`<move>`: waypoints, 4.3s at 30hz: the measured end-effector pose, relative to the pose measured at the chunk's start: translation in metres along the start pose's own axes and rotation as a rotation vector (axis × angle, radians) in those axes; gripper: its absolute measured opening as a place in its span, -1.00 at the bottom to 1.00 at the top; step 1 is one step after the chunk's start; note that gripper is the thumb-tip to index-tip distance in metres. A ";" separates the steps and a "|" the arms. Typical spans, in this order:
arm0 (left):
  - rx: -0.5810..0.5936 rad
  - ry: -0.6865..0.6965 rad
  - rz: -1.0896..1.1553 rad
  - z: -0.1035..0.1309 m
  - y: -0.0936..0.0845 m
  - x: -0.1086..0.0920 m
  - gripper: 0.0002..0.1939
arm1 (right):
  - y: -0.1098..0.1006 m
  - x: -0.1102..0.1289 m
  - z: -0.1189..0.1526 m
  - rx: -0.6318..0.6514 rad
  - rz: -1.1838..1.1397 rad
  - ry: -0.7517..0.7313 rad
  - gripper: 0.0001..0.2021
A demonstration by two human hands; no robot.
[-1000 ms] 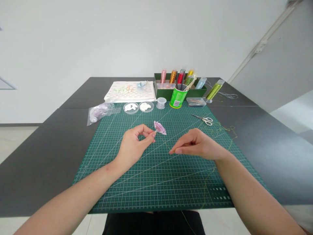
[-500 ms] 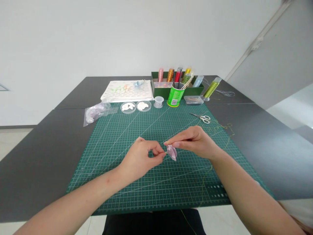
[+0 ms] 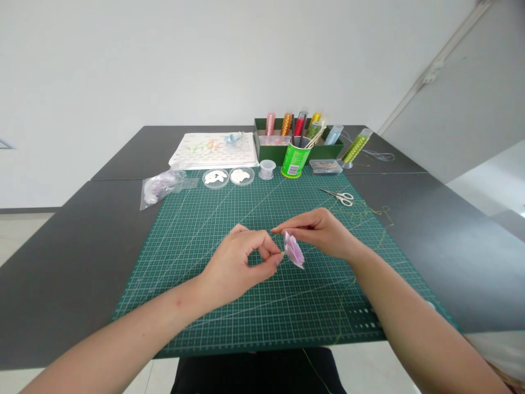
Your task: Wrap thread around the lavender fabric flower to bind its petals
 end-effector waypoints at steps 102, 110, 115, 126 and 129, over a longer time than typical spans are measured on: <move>-0.157 -0.123 0.761 -0.009 0.000 0.020 -0.80 | 0.065 0.005 -0.017 -0.307 -0.938 0.049 -0.77; -0.298 -0.108 0.702 -0.008 -0.007 0.017 -0.89 | 0.062 0.010 -0.013 -0.495 -0.599 0.026 -0.86; -0.356 -0.126 0.662 -0.010 -0.011 0.021 -0.89 | 0.054 0.017 -0.004 -0.550 -0.096 -0.042 -0.92; -0.317 -0.251 0.311 -0.009 -0.014 0.023 -0.79 | 0.027 0.036 0.015 -0.139 0.012 -0.255 -0.90; -0.233 -0.250 0.109 -0.008 -0.007 0.022 -0.76 | 0.025 0.036 0.018 -0.107 -0.039 -0.274 -0.87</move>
Point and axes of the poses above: each hand's wrist, its own z-axis away from the middle knuckle, its own y-axis out of the palm, x = y × z, the point moved 1 cm from there along -z, towards the middle knuckle, and after that the axes turned 12 degrees about x, right-handed, at the moved point
